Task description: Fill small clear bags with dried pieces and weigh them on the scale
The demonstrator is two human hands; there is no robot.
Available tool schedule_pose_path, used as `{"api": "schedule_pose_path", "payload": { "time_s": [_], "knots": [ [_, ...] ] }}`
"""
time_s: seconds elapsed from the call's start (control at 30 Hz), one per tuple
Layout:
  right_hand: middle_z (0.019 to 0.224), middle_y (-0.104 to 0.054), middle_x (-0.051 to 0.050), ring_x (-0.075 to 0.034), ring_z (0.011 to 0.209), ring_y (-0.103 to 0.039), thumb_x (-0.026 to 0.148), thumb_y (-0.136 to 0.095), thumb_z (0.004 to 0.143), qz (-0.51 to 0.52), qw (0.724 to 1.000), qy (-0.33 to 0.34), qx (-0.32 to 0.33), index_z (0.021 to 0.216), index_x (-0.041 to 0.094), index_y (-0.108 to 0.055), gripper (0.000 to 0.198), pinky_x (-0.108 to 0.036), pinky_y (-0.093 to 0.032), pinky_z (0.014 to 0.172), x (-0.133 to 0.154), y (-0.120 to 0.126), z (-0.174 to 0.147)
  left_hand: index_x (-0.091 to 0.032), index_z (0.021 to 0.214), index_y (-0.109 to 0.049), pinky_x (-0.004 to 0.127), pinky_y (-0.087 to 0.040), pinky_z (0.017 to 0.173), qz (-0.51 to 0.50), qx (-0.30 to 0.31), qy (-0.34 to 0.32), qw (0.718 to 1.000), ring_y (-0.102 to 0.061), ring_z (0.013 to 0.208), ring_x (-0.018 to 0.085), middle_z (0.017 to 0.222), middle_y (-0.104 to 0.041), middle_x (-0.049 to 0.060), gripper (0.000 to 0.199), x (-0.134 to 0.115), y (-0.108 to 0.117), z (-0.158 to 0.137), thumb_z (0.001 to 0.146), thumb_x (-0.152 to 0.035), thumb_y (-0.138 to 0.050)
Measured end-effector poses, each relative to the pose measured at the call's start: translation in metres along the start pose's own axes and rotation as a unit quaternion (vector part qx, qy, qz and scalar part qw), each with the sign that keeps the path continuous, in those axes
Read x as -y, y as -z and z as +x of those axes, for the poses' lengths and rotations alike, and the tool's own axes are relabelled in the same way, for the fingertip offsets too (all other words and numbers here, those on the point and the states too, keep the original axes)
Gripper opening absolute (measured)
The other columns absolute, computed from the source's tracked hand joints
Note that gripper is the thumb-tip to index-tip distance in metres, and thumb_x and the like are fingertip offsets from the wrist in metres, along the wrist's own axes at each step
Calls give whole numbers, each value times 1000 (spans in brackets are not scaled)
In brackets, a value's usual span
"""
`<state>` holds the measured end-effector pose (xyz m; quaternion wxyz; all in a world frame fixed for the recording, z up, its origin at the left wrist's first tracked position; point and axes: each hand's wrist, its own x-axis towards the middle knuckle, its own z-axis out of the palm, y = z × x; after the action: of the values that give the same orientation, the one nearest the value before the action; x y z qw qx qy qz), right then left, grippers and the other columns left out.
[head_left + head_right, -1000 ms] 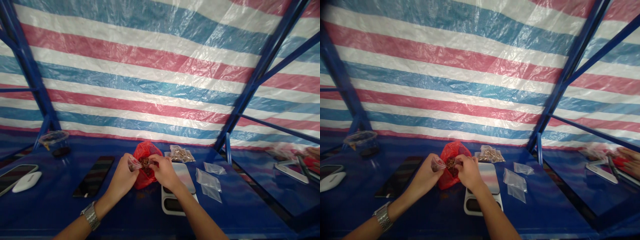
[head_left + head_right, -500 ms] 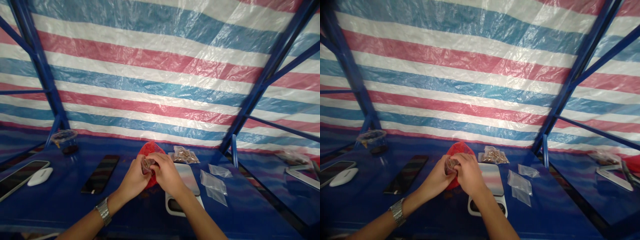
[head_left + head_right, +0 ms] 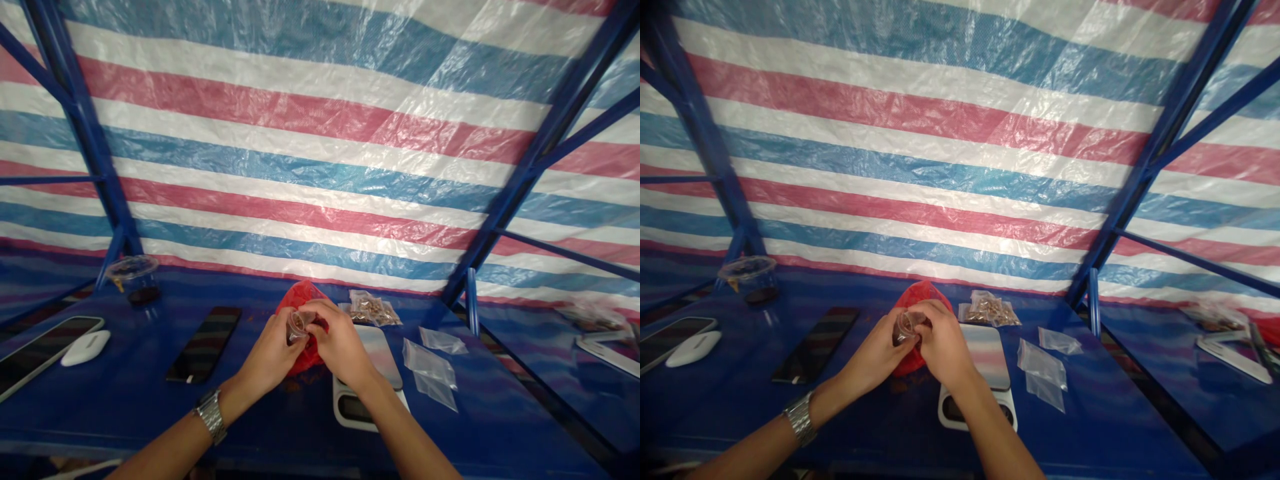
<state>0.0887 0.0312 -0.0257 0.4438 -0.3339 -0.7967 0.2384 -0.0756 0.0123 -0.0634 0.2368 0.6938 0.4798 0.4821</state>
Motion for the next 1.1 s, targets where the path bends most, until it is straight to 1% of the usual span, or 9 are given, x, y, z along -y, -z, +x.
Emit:
{"api": "schedule_pose_path", "payload": {
  "time_s": [0.13,0.3,0.5,0.6,0.7,0.8,0.93,1.03,1.1],
  "knots": [
    [113,-70,-6,-21,108,-66,-3,-52,81,5,1000,-9,-16,108,22,-73,41,-37,-49,100,1,-1,2,-19,107,-61,38,-51,87,5,-3,-7,1000,-66,96,24,103,-71,7,16,2,-2,1,91,-21,-59],
    [109,-74,-5,-22,101,-68,5,-58,83,22,999,-42,-22,107,22,-74,33,-38,-52,95,-3,-2,3,-20,107,-63,37,-52,87,-10,-8,-7,1000,-68,96,23,105,-72,6,17,-2,-1,2,91,-21,-62],
    [110,-77,-5,-23,97,-73,13,-59,86,72,991,-103,-40,112,22,-71,29,-40,-55,95,-20,-6,2,-21,109,-62,38,-52,88,-3,-27,6,1000,-66,95,23,103,-70,6,20,3,0,3,90,-25,-64],
    [122,-74,-9,-26,111,-70,16,-60,88,9,992,-100,-75,121,21,-69,34,-45,-51,105,-27,-7,2,-21,110,-57,38,-53,86,11,-83,25,996,-65,92,22,99,-66,5,21,9,1,5,90,-26,-62],
    [136,-67,-12,-27,127,-61,16,-62,88,-24,995,-55,-75,132,20,-64,44,-46,-43,115,-19,-5,2,-20,118,-52,41,-53,89,32,-170,36,984,-63,96,23,104,-62,6,30,9,5,9,90,-29,-61],
    [129,-69,-9,-23,120,-64,21,-62,92,3,997,-13,-76,128,22,-66,36,-41,-48,109,0,-2,3,-21,127,-48,47,-51,96,64,-213,26,975,-59,108,26,114,-57,9,44,0,8,11,87,-28,-64],
    [104,-75,-2,-18,92,-69,20,-63,93,62,997,-9,-50,111,25,-71,21,-30,-55,84,18,1,-1,-24,129,-46,48,-51,100,80,-173,-29,981,-55,113,26,118,-54,8,46,-13,0,9,86,-19,-62],
    [103,-75,-2,-17,93,-70,18,-60,94,57,996,-12,-72,104,25,-73,18,-29,-54,84,23,8,-6,-27,134,-43,46,-52,102,70,-133,-85,985,-56,117,25,125,-53,9,45,-20,-16,5,92,-21,-59],
    [102,-75,-2,-17,94,-70,19,-59,95,46,995,-12,-86,103,26,-74,18,-29,-54,85,24,17,-9,-29,142,-38,45,-51,104,52,-94,-114,988,-55,123,25,131,-51,11,54,-25,-27,3,94,-20,-59]
  ]
}}
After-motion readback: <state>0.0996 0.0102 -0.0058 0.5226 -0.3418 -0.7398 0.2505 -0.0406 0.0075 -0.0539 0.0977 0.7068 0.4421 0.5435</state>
